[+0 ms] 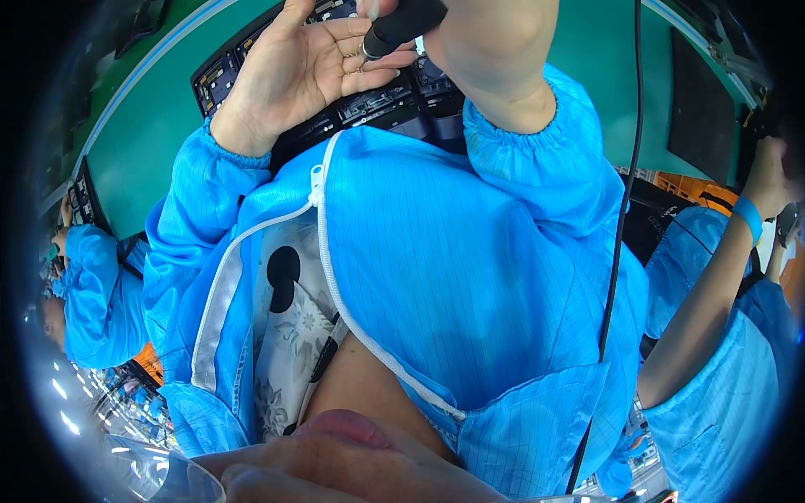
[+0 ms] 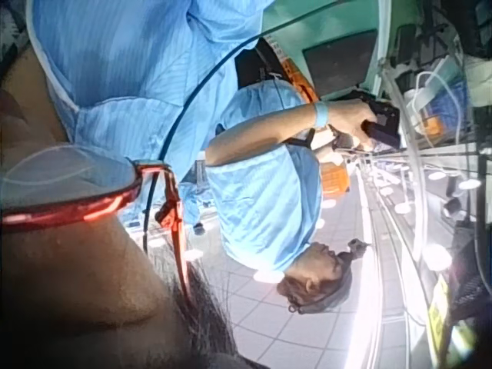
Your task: Fasten internal components into electronic device housings using an electric screwdriver on an assembly line.
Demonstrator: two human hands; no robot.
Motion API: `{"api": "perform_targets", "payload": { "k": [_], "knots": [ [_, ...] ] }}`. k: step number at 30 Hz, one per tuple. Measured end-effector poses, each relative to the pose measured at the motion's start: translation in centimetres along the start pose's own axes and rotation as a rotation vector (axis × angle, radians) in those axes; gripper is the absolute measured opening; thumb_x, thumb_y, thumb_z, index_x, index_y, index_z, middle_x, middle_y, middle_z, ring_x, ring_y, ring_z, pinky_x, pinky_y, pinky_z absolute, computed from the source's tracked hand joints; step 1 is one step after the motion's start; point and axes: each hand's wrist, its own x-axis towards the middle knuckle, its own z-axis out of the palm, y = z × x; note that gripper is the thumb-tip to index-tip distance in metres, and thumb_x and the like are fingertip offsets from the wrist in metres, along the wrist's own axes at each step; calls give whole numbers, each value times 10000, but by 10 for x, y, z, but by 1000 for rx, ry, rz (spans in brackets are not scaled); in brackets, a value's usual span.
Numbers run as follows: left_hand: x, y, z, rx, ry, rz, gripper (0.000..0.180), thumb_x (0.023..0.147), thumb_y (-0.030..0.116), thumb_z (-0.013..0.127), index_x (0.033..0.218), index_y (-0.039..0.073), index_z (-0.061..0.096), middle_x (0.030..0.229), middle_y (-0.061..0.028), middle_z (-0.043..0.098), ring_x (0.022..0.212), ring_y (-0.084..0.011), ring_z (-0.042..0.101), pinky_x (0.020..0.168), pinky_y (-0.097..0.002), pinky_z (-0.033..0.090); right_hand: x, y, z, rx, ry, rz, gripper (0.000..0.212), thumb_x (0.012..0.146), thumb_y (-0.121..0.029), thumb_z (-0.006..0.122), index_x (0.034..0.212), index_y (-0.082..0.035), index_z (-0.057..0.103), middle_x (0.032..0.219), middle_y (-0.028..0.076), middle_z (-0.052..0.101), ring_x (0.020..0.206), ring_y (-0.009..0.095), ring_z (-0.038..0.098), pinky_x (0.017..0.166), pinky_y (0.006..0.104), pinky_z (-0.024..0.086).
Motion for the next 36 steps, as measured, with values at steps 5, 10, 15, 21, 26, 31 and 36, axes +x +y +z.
{"api": "perform_targets", "payload": {
  "k": [5, 10, 15, 21, 26, 31, 36],
  "knots": [
    [-1, -4, 16, -15, 21, 20, 932, 946, 686, 179, 1316, -131, 432, 1215, -191, 594, 1113, -238, 592, 963, -345, 479, -7, 3, 4, -5, -3, 31, 279, 919, -214, 524, 1110, -14, 484, 718, 85, 552, 573, 195, 551, 585, 353, 483],
    [4, -6, 20, -30, -9, 14, 884, 963, 655, 175, 1282, -112, 477, 1206, -207, 596, 1127, -274, 589, 953, -350, 493, -2, -11, 3, -39, 9, -7, 282, 922, -213, 516, 1114, -12, 473, 723, 87, 553, 573, 197, 552, 585, 356, 483],
    [-1, -7, 12, -95, 2, -20, 836, 972, 636, 196, 1206, -92, 535, 1151, -229, 618, 1100, -313, 605, 929, -367, 509, 4, -18, 2, -47, -5, -50, 285, 925, -213, 507, 1119, -9, 462, 728, 90, 555, 573, 199, 554, 586, 358, 484],
    [3, -11, 6, -74, -41, -17, 841, 971, 638, 202, 1207, -97, 537, 1135, -228, 625, 1084, -300, 614, 918, -369, 514, 1, -15, 12, -18, -11, -10, 290, 929, -214, 503, 1126, -7, 453, 740, 92, 562, 575, 203, 557, 592, 366, 485],
    [1, -10, 13, -88, -140, 3, 848, 975, 631, 186, 1249, -104, 509, 1140, -216, 625, 1075, -272, 617, 917, -359, 512, 3, -18, 20, 51, -47, -12, 317, 929, -253, 490, 1130, -9, 466, 751, 91, 584, 581, 209, 568, 607, 379, 484],
    [2, -6, 20, -96, 52, -1, 821, 991, 603, 177, 1259, -103, 499, 1135, -200, 626, 1046, -268, 622, 921, -355, 507, 2, -20, 16, 9, -34, 49, 322, 923, -269, 489, 1116, -12, 474, 737, 85, 578, 571, 201, 562, 572, 355, 490],
    [-2, -3, 18, -126, -5, 20, 723, 1020, 526, 195, 1239, -83, 515, 1138, -179, 622, 1016, -258, 626, 911, -365, 516, 4, -19, 23, -37, -27, 59, 311, 913, -255, 508, 1102, -11, 471, 726, 85, 567, 559, 194, 550, 583, 357, 487]
  ]
}}
